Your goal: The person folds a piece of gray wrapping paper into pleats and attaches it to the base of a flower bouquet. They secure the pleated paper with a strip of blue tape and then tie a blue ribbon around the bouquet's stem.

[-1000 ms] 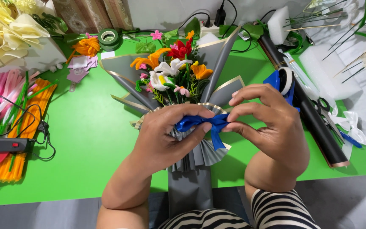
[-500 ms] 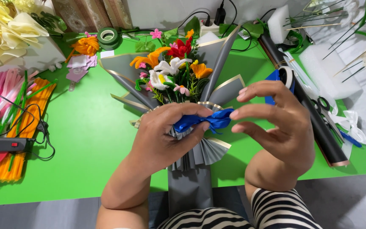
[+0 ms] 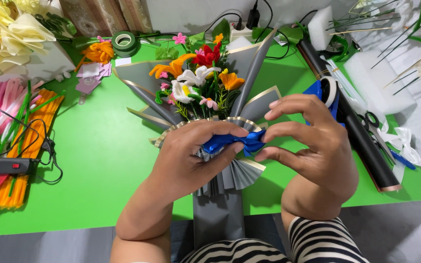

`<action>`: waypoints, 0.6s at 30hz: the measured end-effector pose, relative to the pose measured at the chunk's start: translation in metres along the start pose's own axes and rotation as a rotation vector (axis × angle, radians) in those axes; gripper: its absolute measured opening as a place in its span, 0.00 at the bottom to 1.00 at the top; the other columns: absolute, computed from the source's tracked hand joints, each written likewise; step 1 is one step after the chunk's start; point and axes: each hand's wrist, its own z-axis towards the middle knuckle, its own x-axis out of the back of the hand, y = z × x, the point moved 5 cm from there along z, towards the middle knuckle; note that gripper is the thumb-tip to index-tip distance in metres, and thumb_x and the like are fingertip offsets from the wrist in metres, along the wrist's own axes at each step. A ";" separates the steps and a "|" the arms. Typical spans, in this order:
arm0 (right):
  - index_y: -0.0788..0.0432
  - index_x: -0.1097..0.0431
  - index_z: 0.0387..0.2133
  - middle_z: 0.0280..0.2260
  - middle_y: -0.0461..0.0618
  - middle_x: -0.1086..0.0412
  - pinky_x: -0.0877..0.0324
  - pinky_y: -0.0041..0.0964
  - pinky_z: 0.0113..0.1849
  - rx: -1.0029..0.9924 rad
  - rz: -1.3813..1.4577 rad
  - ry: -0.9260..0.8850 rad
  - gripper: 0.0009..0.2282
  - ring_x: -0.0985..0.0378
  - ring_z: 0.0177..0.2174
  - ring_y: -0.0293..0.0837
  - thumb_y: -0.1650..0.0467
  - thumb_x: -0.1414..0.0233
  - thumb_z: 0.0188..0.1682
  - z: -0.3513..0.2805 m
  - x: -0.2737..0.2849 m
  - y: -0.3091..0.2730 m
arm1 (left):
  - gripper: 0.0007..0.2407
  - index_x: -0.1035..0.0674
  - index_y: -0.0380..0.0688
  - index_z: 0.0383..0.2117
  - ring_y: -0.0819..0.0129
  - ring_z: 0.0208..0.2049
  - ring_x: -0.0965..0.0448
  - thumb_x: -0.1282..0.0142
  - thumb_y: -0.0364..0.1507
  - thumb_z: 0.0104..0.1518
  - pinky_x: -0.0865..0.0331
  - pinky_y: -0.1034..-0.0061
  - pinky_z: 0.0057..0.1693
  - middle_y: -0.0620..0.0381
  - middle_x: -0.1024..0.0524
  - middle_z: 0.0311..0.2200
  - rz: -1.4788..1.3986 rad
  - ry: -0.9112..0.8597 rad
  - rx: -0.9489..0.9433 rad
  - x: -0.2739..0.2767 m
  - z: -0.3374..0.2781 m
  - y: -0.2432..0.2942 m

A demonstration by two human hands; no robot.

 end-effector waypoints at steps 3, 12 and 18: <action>0.59 0.27 0.27 0.40 0.55 0.33 0.26 0.52 0.54 0.015 0.022 -0.010 0.09 0.26 0.47 0.55 0.66 0.39 0.44 0.002 -0.002 0.001 | 0.07 0.21 0.49 0.45 0.64 0.42 0.14 0.40 0.26 0.63 0.23 0.73 0.51 0.59 0.16 0.42 0.015 -0.028 -0.015 -0.002 0.000 -0.001; 0.61 0.27 0.37 0.43 0.56 0.30 0.27 0.51 0.52 -0.002 0.134 -0.098 0.04 0.26 0.50 0.58 0.76 0.50 0.55 -0.002 -0.005 0.004 | 0.11 0.23 0.51 0.50 0.64 0.40 0.15 0.39 0.27 0.63 0.23 0.73 0.45 0.60 0.17 0.44 0.024 -0.135 -0.018 -0.007 -0.001 -0.004; 0.56 0.27 0.37 0.46 0.59 0.32 0.26 0.49 0.53 -0.008 0.142 0.017 0.04 0.23 0.48 0.54 0.74 0.41 0.50 -0.005 0.005 0.001 | 0.07 0.21 0.50 0.46 0.64 0.43 0.12 0.40 0.27 0.63 0.23 0.74 0.49 0.60 0.16 0.44 0.035 -0.037 0.015 0.001 0.000 -0.001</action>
